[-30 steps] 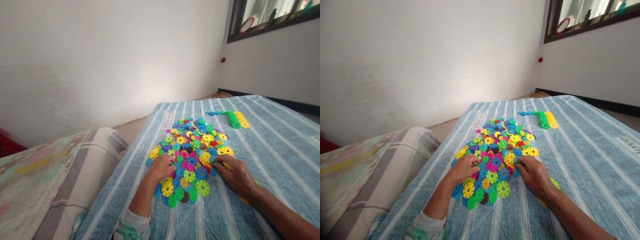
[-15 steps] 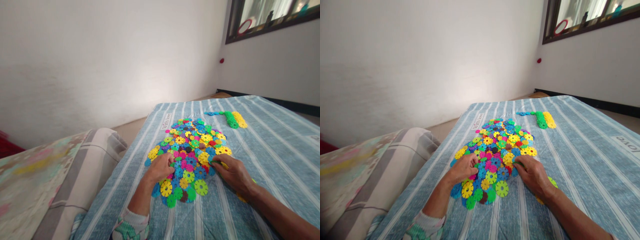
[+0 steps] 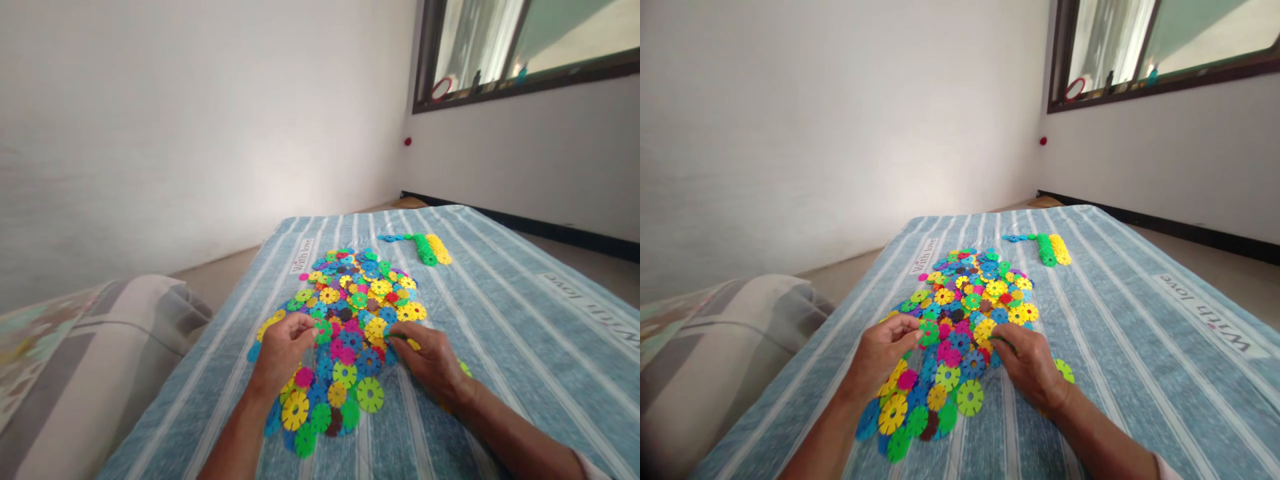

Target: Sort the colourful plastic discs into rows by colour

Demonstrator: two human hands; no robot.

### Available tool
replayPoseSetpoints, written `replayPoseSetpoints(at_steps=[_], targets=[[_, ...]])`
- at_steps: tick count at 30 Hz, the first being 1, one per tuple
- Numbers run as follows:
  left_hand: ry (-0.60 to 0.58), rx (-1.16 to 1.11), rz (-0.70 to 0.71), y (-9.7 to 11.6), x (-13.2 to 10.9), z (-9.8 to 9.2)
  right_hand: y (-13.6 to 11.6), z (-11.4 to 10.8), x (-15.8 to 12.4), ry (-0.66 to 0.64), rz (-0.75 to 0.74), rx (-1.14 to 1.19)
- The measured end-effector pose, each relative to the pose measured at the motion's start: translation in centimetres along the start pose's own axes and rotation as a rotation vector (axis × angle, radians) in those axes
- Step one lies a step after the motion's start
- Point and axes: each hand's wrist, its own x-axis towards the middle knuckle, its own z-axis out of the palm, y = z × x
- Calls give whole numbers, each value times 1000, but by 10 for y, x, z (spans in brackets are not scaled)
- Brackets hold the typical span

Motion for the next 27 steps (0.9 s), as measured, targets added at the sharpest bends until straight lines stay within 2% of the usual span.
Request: replayPoseSetpoints(at_steps=[6,11,19,27], targets=[[-146,82,96,8,-8,23,-17,4,6,-71,-83,141],[-214,101,104,14,-16,38,-21,6,8,-66,-68,286],[-273,127,153,10,-19,47,-24,11,7,-126,49,277],[-233,126,177,7,-17,49,-21,11,9,-149,-12,224]])
